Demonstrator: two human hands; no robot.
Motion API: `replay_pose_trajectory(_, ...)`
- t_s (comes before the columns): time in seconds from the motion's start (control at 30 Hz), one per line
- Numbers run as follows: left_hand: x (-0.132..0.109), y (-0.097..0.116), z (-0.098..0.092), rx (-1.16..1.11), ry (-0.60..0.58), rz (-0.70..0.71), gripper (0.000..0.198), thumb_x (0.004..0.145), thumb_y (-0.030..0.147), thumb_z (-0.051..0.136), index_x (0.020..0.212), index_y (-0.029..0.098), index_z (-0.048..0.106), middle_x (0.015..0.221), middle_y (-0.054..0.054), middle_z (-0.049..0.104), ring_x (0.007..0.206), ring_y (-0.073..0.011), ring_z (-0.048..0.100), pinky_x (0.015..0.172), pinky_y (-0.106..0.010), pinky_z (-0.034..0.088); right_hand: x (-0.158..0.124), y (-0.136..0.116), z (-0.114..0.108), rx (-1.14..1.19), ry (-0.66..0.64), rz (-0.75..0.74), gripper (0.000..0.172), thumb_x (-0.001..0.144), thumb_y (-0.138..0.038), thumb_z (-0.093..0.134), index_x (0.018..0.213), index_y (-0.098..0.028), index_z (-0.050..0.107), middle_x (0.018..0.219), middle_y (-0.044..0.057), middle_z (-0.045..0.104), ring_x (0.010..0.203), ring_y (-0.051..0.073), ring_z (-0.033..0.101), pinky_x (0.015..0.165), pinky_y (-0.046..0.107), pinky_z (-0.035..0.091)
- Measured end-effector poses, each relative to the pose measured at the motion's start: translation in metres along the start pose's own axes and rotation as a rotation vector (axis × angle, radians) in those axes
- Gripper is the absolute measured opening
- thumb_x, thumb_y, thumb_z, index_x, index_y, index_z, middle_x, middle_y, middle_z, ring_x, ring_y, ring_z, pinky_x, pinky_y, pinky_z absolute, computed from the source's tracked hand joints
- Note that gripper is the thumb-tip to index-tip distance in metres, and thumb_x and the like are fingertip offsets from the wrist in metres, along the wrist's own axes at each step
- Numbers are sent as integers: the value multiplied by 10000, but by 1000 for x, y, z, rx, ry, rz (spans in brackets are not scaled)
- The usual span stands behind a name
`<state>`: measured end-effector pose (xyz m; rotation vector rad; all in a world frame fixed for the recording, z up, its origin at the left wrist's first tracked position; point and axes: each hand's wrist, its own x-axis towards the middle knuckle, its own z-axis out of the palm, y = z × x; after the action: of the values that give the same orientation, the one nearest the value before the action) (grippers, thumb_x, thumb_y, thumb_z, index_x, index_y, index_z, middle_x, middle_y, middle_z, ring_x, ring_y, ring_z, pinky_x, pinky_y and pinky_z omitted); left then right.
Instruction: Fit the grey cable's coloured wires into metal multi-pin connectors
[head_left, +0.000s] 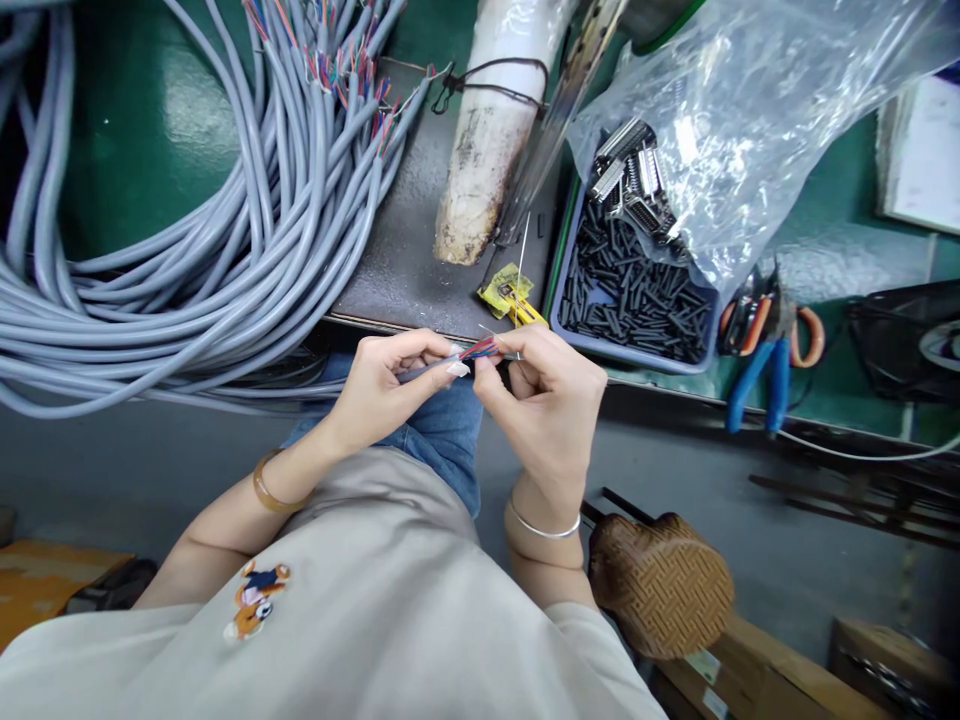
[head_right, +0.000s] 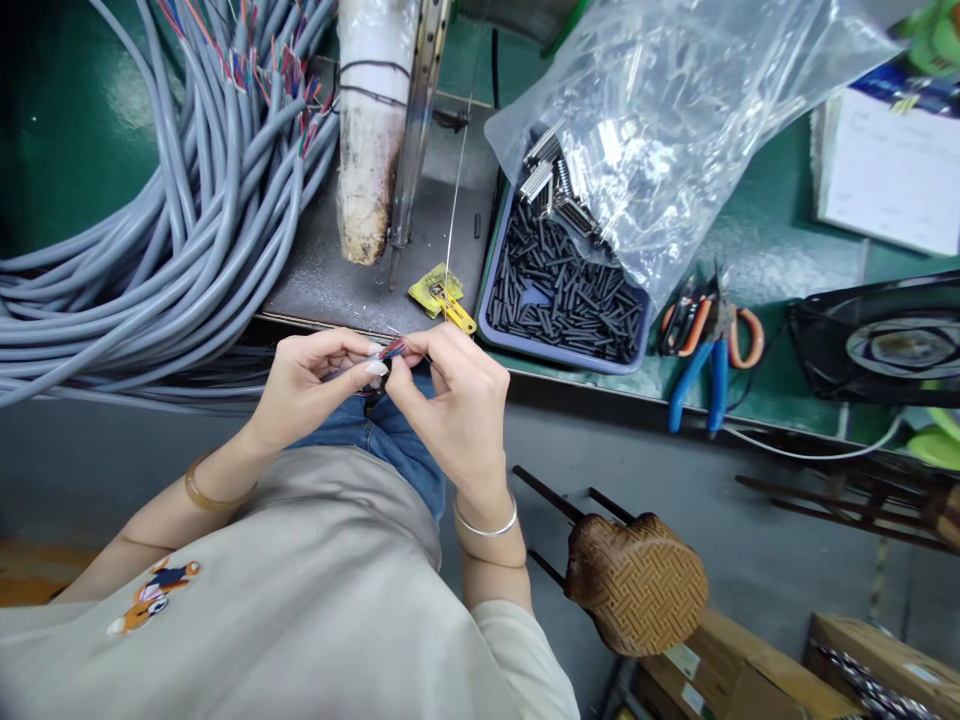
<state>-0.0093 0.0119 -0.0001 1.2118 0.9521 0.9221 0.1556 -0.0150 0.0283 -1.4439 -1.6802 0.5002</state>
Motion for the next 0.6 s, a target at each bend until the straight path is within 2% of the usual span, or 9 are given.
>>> replay_pose_trajectory(0.17, 1, -1, 0, -44, -4, 9, 285, 764, 380, 873, 866, 128, 788, 820, -63, 788, 691, -125, 687, 685, -211, 558, -1, 0, 0, 3, 8, 0, 121, 876, -102, 656, 826, -212, 655, 723, -41, 639, 626, 93, 557, 620, 266, 438)
replay_pose_trajectory(0.27, 2, 0, 1, -90, -5, 8, 290, 752, 367, 884, 852, 122, 766, 762, -47, 765, 649, -106, 669, 652, -194, 546, -1, 0, -1, 21, 14, 9, 118, 879, -104, 662, 821, -206, 663, 731, -39, 642, 608, 84, 529, 614, 259, 428)
replay_pose_trajectory(0.33, 3, 1, 0, -149, -41, -30, 315, 772, 389, 868, 858, 115, 739, 682, -25, 726, 531, -72, 597, 531, -168, 486, 0, 0, -1, 64, 11, 27, 105, 881, -115, 668, 823, -202, 682, 731, -37, 641, 579, 74, 496, 588, 253, 409)
replay_pose_trajectory(0.43, 4, 2, -4, -272, -158, -164, 372, 818, 459, 817, 865, 113, 687, 617, -9, 683, 377, -29, 431, 363, -158, 299, 0, 1, -1, 151, -19, 108, 68, 884, -166, 682, 848, -203, 727, 724, -36, 624, 520, 60, 409, 523, 248, 344)
replay_pose_trajectory(0.5, 4, 3, -8, -360, -229, -249, 402, 820, 490, 806, 840, 122, 645, 605, -17, 680, 347, -23, 389, 338, -161, 223, 0, 2, 0, 201, -49, 170, 64, 885, -200, 686, 862, -204, 746, 724, -35, 613, 496, 50, 348, 490, 244, 292)
replay_pose_trajectory(0.6, 6, 4, -12, -453, -295, -327, 436, 805, 517, 809, 797, 136, 597, 585, -32, 684, 328, -21, 362, 333, -164, 172, -1, 3, 3, 264, -70, 224, 82, 887, -223, 680, 855, -195, 750, 737, -32, 613, 481, 35, 300, 462, 233, 235)
